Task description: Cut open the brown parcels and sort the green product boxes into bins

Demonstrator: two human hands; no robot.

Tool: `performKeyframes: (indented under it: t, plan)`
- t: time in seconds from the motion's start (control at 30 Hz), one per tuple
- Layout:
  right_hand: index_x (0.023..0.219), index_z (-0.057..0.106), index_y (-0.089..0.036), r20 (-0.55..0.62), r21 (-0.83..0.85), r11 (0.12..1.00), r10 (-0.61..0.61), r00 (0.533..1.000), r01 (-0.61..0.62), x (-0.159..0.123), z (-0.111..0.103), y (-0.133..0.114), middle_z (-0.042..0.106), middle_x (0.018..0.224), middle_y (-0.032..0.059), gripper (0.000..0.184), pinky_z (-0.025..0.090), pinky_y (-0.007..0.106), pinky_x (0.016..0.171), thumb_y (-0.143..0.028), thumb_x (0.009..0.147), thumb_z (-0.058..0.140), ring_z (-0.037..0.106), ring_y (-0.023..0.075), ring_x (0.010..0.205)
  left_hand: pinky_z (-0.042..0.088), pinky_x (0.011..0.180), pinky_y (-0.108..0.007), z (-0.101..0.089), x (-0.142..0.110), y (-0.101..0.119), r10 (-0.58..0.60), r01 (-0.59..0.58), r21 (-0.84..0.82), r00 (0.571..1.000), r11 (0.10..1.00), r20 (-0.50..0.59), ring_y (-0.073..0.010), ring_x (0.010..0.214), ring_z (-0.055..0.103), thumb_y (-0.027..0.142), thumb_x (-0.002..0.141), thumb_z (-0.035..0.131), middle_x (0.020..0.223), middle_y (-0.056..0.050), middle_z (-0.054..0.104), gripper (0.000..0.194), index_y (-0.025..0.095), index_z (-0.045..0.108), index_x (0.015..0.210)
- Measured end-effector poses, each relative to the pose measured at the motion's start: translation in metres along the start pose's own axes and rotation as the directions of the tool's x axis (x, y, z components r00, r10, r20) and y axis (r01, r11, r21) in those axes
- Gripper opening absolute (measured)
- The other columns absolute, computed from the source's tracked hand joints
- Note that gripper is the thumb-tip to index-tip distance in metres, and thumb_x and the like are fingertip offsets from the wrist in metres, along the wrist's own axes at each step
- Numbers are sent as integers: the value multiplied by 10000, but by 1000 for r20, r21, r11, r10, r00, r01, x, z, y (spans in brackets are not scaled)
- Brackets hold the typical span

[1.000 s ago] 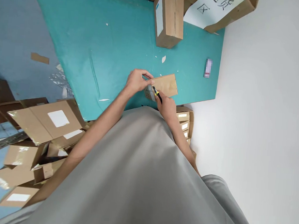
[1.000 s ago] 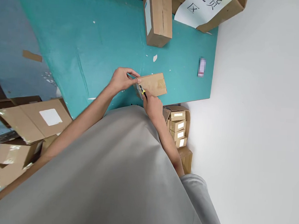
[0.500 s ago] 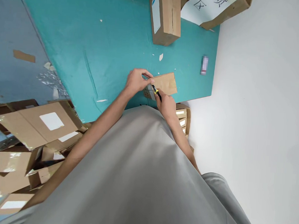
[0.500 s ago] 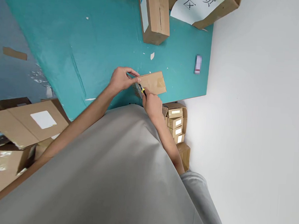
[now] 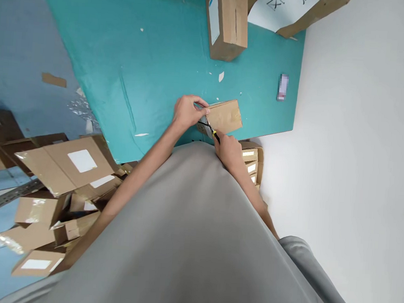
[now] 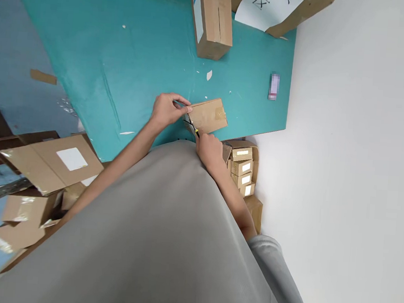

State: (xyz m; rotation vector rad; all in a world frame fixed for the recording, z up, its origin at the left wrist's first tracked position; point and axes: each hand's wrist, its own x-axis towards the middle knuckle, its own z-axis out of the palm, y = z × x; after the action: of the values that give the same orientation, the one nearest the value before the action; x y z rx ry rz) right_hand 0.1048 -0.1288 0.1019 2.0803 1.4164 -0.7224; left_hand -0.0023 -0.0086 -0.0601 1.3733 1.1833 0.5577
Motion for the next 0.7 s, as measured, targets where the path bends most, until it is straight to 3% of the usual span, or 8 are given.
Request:
performKeyframes:
  t: [0.2, 0.33, 0.5, 0.63, 0.7]
  plan:
    - [1482, 739, -215, 102, -59, 995, -69, 992, 75, -9, -4, 17, 836, 1263, 229, 432, 595, 439, 914, -310, 1203, 423, 799, 399, 1188, 613, 926, -369, 2, -4, 2, -13, 13, 11, 998, 1000, -59, -233, 922, 747, 328, 843, 813, 1093, -56, 853, 271, 211, 859, 1083]
    - [1515, 720, -219, 70, -13, 984, -177, 982, 178, -10, -7, 38, 847, 1234, 215, 445, 576, 449, 927, -315, 1199, 421, 796, 405, 1155, 606, 977, -372, 6, -11, 7, -32, 36, 33, 992, 999, -119, -233, 990, 759, 319, 920, 779, 1193, -88, 831, 264, 188, 837, 1141]
    - [1579, 679, -210, -130, 204, 955, -191, 973, 215, 9, -11, 87, 852, 1200, 189, 485, 557, 450, 944, -367, 1197, 425, 790, 404, 1084, 609, 1091, -395, 15, -35, 7, -24, 28, 22, 986, 999, -164, -289, 1268, 752, 396, 993, 776, 1426, -116, 763, 440, 217, 749, 1394]
    - [1542, 689, -187, -379, 371, 893, -104, 920, 254, 63, 8, 134, 820, 1304, 211, 508, 563, 471, 1012, -431, 1188, 417, 764, 389, 1161, 570, 1221, -544, 21, -55, -6, 15, -16, -10, 997, 1000, -78, -385, 1484, 653, 463, 869, 907, 1683, -168, 600, 861, 261, 579, 1639]
    - [1508, 704, -176, -435, 420, 862, -84, 897, 284, 92, 24, 149, 803, 1361, 224, 517, 565, 502, 1056, -489, 1164, 477, 748, 394, 1218, 530, 1265, -623, 22, -61, -14, 24, -25, -35, 999, 999, -24, -424, 1553, 597, 489, 820, 939, 1763, -186, 515, 1004, 283, 510, 1703]
